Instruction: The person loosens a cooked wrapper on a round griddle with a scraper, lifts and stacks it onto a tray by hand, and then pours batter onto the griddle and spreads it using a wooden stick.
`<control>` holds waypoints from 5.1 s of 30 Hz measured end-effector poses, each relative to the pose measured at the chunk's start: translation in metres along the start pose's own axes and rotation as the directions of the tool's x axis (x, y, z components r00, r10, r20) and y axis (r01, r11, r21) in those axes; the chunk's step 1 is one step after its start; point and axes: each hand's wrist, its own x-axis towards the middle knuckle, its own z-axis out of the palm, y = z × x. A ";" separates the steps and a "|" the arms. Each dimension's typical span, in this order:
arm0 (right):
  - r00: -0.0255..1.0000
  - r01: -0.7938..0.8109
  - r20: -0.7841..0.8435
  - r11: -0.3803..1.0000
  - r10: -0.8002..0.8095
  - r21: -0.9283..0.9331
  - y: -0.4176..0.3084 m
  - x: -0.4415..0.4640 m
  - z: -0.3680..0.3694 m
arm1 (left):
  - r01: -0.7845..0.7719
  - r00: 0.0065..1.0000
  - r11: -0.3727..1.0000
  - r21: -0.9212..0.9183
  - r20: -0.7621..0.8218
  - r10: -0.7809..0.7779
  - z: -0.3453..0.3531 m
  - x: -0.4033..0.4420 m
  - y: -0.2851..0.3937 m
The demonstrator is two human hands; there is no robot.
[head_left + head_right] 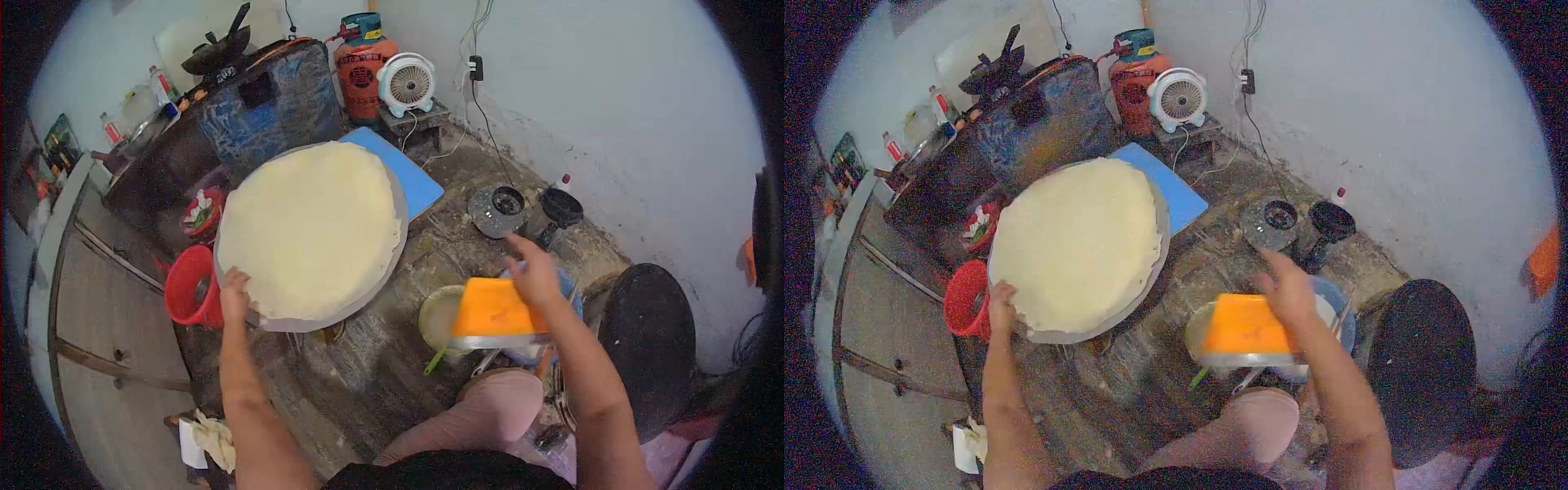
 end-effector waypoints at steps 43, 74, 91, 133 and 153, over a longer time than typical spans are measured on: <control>0.871 -0.393 0.435 -0.209 0.229 0.896 -0.030 -0.071 0.009 | 0.744 0.668 -0.307 -0.593 0.649 0.364 0.045 -0.047 0.415; 0.388 -0.775 0.423 0.041 0.819 0.630 0.176 -0.261 0.102 | 0.726 0.671 0.290 -0.623 0.734 -0.101 0.142 -0.093 0.338; 0.818 -0.254 0.408 0.890 0.406 -0.378 0.067 -0.180 -0.039 | 0.325 0.386 0.945 0.029 0.908 -0.161 0.251 -0.216 0.334; 0.721 -0.286 0.526 0.885 0.452 -0.368 0.098 -0.189 -0.006 | 0.243 0.582 0.956 0.162 0.764 -0.278 0.229 -0.202 0.320; 0.675 -0.386 0.569 0.882 0.470 -0.270 0.102 -0.187 0.022 | 0.968 -0.153 -0.229 0.103 0.965 -0.215 0.230 -0.190 0.296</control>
